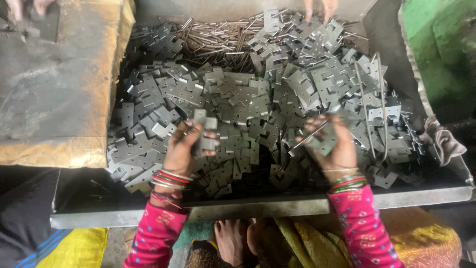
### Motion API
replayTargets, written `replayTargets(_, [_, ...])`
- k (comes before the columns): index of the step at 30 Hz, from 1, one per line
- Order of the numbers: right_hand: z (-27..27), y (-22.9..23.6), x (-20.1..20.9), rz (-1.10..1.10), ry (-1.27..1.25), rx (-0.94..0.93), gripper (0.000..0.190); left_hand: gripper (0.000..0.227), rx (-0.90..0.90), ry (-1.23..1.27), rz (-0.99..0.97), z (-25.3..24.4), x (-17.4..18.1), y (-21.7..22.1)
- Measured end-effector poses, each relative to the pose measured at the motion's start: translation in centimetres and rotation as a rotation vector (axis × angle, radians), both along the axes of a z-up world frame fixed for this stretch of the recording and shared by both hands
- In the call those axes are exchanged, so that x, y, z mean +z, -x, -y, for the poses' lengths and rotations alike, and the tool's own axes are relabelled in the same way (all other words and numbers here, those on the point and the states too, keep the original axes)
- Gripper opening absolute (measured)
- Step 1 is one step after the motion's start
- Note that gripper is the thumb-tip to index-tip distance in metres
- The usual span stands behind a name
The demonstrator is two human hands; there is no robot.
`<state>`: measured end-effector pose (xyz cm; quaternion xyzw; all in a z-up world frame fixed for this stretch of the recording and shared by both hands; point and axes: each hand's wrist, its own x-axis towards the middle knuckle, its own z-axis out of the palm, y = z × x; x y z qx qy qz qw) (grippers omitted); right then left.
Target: The person sorts small metal brackets from a large pile on a table, picking them up and moving them aside. Another person's hands are also visible working on the same pile.
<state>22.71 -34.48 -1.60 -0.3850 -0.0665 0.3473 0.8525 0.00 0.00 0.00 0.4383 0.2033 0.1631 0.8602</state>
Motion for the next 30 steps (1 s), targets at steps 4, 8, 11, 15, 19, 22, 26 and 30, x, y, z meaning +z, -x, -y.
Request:
replayTargets(4, [-6.1,5.0,0.1,-0.023,0.311,0.086,0.044,0.05,-0.021,-0.436,-0.015,4.5,0.8,-0.6])
replayTargets(8, [-10.7,11.7,-0.9,0.329,0.395,0.15,0.057,0.049,0.044,-1.188,-0.089,10.9,1.5,0.5])
replayTargets(11, [-11.3,12.3,-0.4,0.626,0.478,0.159,0.063,0.039,0.084,-1.082,-0.142,8.9,2.8,1.4])
replayTargets(15, [-6.4,7.6,2.2,1.345,1.115,0.155,0.064,0.031,0.21,-0.817,-0.048,-0.1,5.4,5.1])
replayTargets(19, [-1.4,2.1,3.1,1.748,1.626,-0.075,0.058,0.04,0.64,-1.651,-0.596,-13.1,8.9,9.1])
replayTargets(22, [1.9,-0.3,2.4,1.5,1.835,0.168,0.054,0.034,0.707,-1.961,-1.01,-19.2,10.0,10.3])
replayTargets(26, [3.4,-0.2,1.1,1.355,1.711,0.141,0.041,0.032,0.859,-2.128,-0.903,-19.4,8.6,10.6])
replayTargets(30, [2.8,0.3,1.2,1.698,1.38,-0.331,0.016,0.033,0.734,-2.06,-0.682,-12.0,5.7,6.7])
